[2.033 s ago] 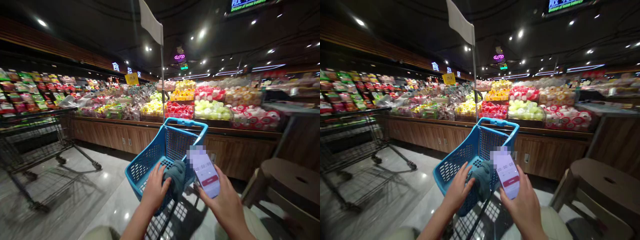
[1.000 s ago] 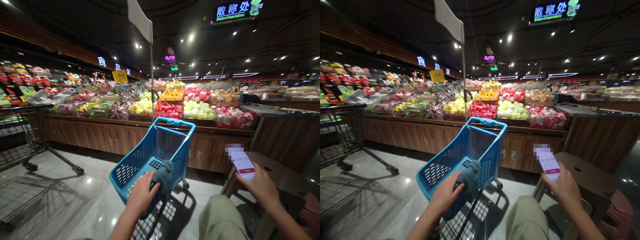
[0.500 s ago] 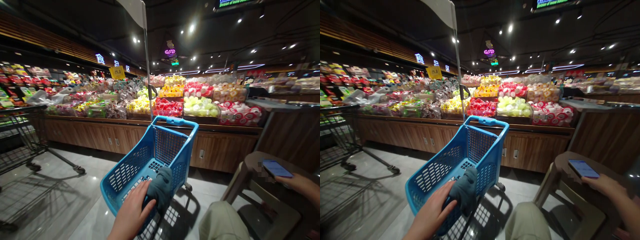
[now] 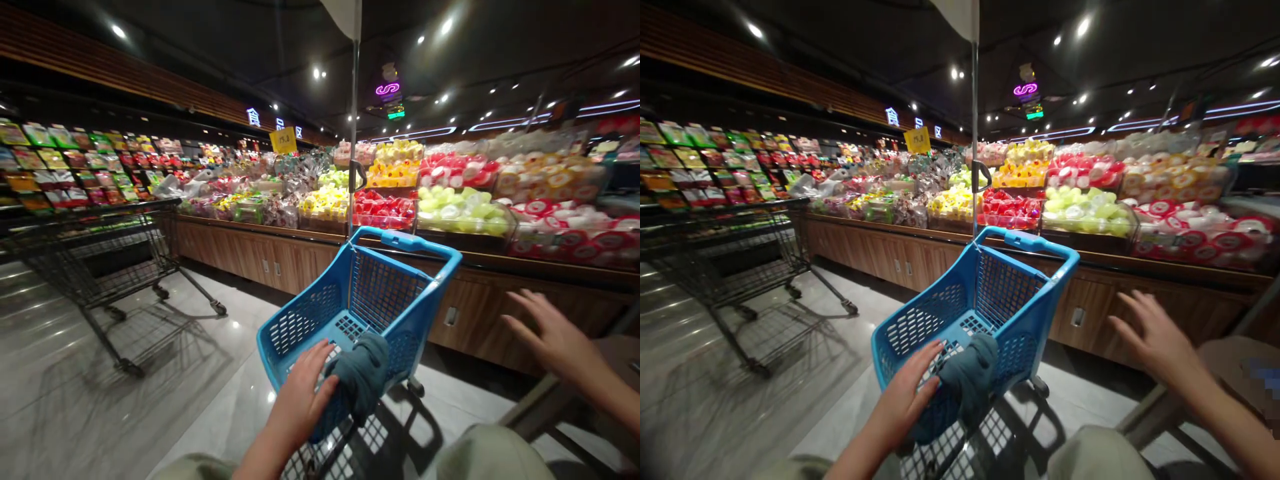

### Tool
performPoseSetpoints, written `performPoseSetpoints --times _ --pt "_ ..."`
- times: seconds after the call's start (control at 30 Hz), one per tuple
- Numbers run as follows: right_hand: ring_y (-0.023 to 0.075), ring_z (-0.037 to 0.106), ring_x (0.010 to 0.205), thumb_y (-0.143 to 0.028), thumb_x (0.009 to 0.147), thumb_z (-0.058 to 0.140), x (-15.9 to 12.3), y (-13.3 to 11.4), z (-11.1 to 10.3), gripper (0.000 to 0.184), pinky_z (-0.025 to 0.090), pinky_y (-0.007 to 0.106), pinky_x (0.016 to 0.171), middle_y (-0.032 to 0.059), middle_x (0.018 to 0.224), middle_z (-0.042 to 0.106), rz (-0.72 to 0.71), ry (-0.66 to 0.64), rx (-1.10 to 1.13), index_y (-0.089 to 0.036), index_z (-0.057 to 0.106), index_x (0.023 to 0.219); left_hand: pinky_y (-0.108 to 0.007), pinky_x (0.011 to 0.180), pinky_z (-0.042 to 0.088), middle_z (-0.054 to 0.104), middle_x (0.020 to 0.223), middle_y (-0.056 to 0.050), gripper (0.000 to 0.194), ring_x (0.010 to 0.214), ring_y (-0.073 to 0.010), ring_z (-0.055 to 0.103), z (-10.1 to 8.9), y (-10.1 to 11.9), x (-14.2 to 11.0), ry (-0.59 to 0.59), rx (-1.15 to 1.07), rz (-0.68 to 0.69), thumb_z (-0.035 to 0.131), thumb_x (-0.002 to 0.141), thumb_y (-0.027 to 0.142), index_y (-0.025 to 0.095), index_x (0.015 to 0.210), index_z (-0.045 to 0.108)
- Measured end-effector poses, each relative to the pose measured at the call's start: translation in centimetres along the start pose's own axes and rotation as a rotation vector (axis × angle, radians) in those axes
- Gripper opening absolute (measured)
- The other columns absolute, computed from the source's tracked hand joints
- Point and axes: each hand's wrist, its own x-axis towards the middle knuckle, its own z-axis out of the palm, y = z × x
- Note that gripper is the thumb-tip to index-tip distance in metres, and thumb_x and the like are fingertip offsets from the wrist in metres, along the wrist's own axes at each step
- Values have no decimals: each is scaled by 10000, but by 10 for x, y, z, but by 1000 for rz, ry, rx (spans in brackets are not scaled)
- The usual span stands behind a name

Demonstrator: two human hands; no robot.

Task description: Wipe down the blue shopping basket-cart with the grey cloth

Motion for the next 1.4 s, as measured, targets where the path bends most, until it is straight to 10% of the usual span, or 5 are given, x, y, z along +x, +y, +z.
performPoseSetpoints --times 0.17,0.3,0.6,0.97,1.4 --pt "379 196 1440 -613 880 491 9 -193 40 709 168 651 1124 101 1580 241 -760 -270 182 -280 334 1486 -491 1176 251 392 1520 -90 530 1423 -235 313 -12 -28 6 154 72 -67 253 1002 458 200 1436 413" --pt "391 273 1409 -604 860 544 -30 -262 72 665 171 680 1108 111 1521 373 -942 -328 222 -274 430 1426 -573 1150 234 348 1538 -118 555 1438 -279 274 -14 -39 10 4 254 -98 298 990 479 194 1460 378" --pt "263 546 1211 -331 932 501 -25 -239 96 282 318 533 1108 93 1239 647 -919 -223 273 -227 640 1155 -601 1154 165 314 1549 -88 612 1442 -280 263 -12 -24 1 -106 302 38 319 959 591 258 1471 354" --pt "311 374 1377 -345 980 418 27 -155 101 339 177 704 1089 91 1408 527 -713 -164 97 -271 593 1260 -621 1146 148 361 1527 -101 599 1437 -300 270 -6 -7 3 -115 302 34 347 954 582 265 1462 373" --pt "297 439 1315 -322 944 484 -13 -199 89 312 250 608 1114 68 1322 595 -804 -179 193 -265 616 1221 -635 1136 177 380 1519 -80 652 1428 -320 287 -7 -8 6 -137 301 6 304 939 637 255 1462 376"
